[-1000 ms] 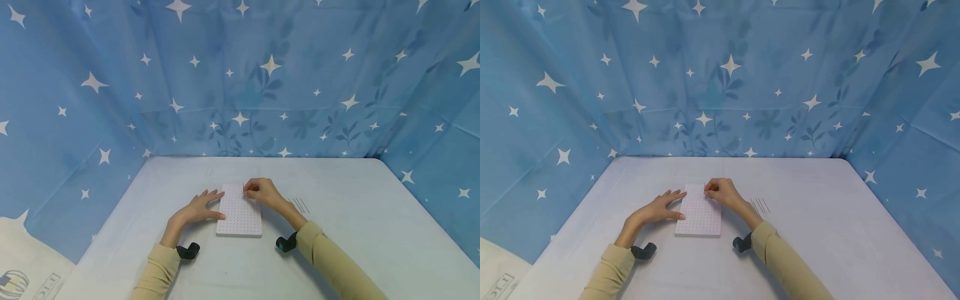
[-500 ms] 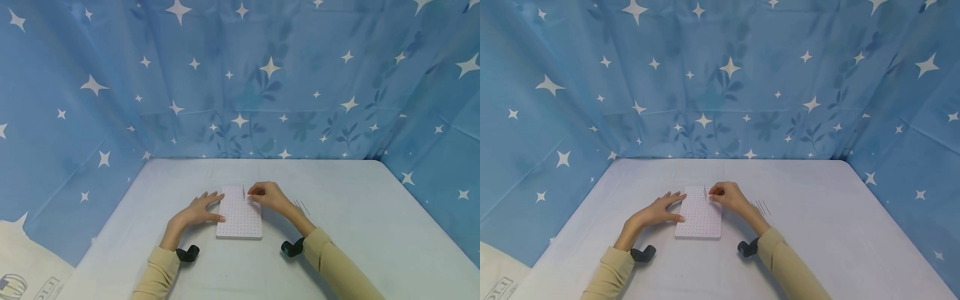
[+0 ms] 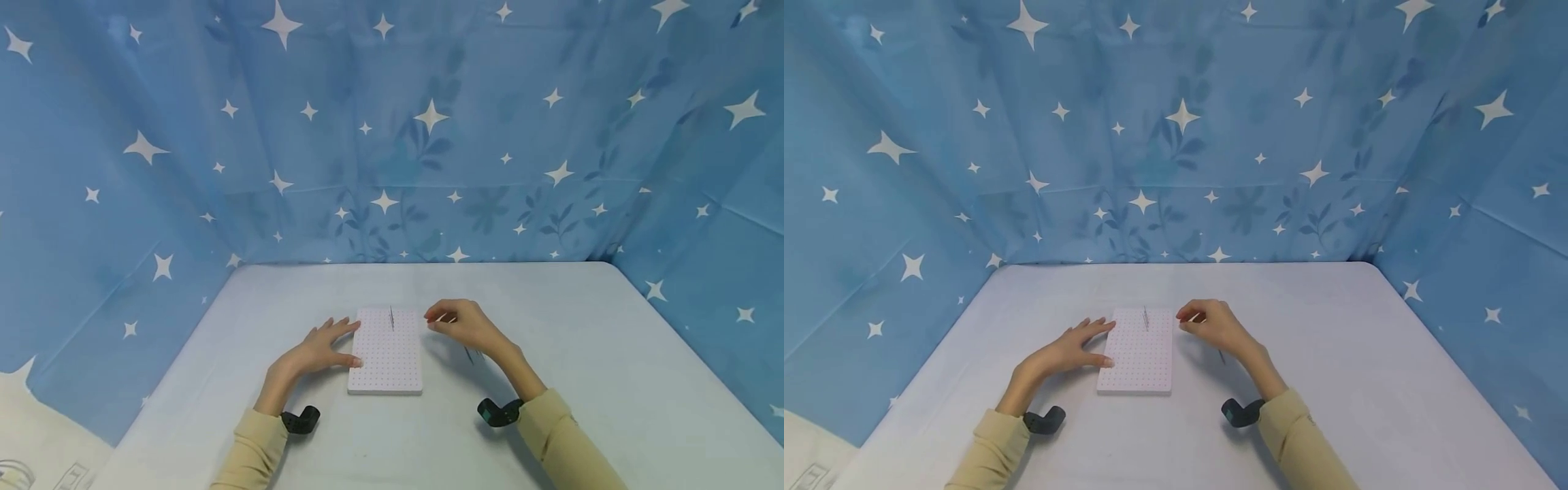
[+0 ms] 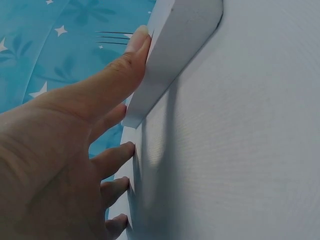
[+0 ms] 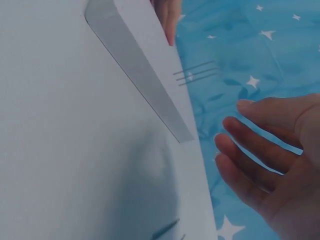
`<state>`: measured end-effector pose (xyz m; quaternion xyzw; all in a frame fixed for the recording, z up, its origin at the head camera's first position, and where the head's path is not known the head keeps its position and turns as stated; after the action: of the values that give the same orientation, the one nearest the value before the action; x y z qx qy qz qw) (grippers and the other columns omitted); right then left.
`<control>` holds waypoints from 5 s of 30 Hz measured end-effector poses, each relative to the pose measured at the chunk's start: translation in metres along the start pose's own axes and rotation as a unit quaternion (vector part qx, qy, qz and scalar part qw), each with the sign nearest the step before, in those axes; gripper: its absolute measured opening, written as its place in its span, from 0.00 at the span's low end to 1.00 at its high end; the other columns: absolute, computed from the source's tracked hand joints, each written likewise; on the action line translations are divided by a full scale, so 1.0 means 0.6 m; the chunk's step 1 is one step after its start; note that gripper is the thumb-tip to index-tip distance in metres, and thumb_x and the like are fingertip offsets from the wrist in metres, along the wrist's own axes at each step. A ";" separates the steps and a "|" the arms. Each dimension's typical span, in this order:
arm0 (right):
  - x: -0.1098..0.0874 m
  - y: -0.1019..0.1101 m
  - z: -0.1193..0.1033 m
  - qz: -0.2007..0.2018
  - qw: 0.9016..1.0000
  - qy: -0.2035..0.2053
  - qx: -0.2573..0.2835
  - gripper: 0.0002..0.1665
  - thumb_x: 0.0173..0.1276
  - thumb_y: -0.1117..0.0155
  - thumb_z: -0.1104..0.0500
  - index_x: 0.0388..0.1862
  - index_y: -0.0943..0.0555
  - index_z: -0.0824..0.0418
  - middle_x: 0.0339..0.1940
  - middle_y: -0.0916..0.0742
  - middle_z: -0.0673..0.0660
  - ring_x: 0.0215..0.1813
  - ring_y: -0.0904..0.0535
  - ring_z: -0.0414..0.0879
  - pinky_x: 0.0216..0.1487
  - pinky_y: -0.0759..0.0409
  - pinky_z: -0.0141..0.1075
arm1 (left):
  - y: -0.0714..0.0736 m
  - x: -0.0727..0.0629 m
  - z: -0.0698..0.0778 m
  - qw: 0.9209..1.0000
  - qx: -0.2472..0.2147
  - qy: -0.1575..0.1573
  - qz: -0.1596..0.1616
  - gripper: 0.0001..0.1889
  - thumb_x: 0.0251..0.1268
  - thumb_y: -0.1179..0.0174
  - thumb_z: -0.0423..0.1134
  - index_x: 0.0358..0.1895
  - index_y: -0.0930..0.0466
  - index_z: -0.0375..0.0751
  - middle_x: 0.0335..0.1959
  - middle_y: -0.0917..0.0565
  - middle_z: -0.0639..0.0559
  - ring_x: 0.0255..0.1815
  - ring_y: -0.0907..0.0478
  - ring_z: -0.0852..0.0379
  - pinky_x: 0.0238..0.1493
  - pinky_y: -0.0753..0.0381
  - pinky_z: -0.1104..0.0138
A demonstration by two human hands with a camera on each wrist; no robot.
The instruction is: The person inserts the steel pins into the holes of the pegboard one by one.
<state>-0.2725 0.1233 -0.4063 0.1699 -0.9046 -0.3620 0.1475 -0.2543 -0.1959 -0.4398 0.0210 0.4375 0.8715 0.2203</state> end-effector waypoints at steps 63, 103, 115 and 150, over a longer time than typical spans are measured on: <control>-0.039 0.043 0.072 -0.152 0.978 -0.127 -0.060 0.28 0.58 0.20 0.63 0.57 0.20 0.59 0.35 0.17 0.55 0.34 0.24 0.47 0.38 0.24 0.38 | -0.004 -0.004 0.011 0.999 0.034 0.000 -0.002 0.48 0.59 0.27 0.59 0.80 0.36 0.46 0.82 0.44 0.32 0.83 0.57 0.26 0.78 0.59 0.30; -0.018 0.031 0.050 -0.019 0.999 -0.034 0.009 0.05 0.72 0.35 0.68 0.44 0.20 0.65 0.35 0.11 0.56 0.32 0.14 0.44 0.36 0.14 0.34 | 0.001 -0.001 0.013 1.000 0.030 0.003 -0.003 0.47 0.59 0.27 0.59 0.79 0.36 0.46 0.82 0.44 0.33 0.83 0.58 0.27 0.78 0.60 0.30; -0.003 0.005 0.036 0.004 0.998 -0.038 0.055 0.14 0.69 0.28 0.63 0.51 0.18 0.66 0.36 0.07 0.54 0.33 0.12 0.44 0.40 0.12 0.35 | -0.009 -0.010 0.008 1.000 0.023 -0.001 0.007 0.47 0.58 0.27 0.58 0.79 0.35 0.46 0.82 0.43 0.33 0.83 0.57 0.26 0.77 0.60 0.29; 0.090 -0.050 -0.001 0.055 0.991 -0.012 0.119 0.03 0.68 0.29 0.66 0.38 0.16 0.62 0.33 0.09 0.56 0.35 0.10 0.45 0.39 0.10 0.40 | -0.001 0.044 0.009 0.998 0.058 0.004 0.006 0.47 0.60 0.29 0.61 0.80 0.37 0.50 0.82 0.45 0.33 0.82 0.57 0.25 0.78 0.55 0.31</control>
<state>-0.3148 0.0801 -0.4196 0.1325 -0.9509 -0.2449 0.1352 -0.2769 -0.1807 -0.4408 0.0327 0.4879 0.8463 0.2113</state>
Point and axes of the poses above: each hand's wrist, its own x-axis towards the middle knuckle, its own y-axis out of the back of the hand, z = x × y, the point moved 2 cm from there along x, towards the middle knuckle
